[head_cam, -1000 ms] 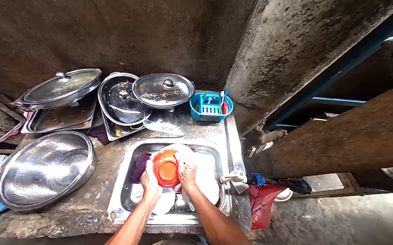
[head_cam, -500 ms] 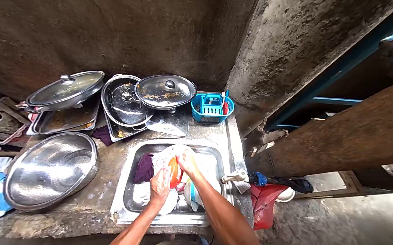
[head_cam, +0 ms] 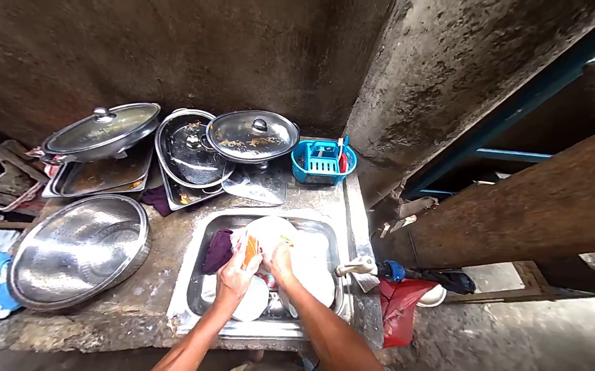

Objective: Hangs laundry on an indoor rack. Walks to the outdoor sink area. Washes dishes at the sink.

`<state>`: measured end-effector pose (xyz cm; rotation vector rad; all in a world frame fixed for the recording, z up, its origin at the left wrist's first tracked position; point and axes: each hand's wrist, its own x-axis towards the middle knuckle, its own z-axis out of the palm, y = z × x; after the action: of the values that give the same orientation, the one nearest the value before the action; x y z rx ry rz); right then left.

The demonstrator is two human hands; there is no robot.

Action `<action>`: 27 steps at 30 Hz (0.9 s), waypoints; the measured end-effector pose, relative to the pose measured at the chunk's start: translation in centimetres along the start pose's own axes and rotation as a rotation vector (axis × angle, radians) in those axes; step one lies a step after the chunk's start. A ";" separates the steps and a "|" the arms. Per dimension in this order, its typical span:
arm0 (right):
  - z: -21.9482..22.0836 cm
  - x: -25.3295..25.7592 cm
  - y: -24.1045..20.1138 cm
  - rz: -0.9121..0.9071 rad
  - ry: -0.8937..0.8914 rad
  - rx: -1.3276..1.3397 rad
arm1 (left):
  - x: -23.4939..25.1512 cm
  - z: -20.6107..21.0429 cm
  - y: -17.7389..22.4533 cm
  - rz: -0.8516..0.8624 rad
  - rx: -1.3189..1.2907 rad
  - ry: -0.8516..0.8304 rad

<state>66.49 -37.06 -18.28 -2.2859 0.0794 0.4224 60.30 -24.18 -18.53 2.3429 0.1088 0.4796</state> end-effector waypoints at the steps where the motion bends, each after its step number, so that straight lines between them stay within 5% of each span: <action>1: -1.4 0.7 0.4 0.076 -0.035 -0.085 | -0.5 -0.6 -1.0 0.101 0.092 -0.023; 4: -3.5 2.8 3.7 0.096 0.073 -0.330 | -1.7 -2.6 -4.2 0.262 0.298 -0.135; 8: -4.0 4.1 6.5 0.073 -0.023 -0.531 | -2.5 -3.8 -7.4 0.242 0.406 -0.305; 16: -6.3 4.3 6.2 0.184 -0.152 -0.325 | -2.4 -4.6 -8.1 0.007 0.431 -0.624; 18: -7.1 3.8 7.6 0.121 -0.111 -0.124 | -2.3 -5.0 -7.6 0.008 0.390 -0.571; 23: -5.9 1.4 10.6 0.138 0.151 0.533 | -1.0 -2.8 -4.3 0.205 0.129 -0.134; 27: -5.5 -1.0 10.4 0.358 0.206 0.614 | 0.2 0.5 0.9 0.176 -0.035 -0.197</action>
<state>65.07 -48.29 -21.79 -1.6945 0.6401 0.2882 60.61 -25.16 -18.19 2.3618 -0.1987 0.3291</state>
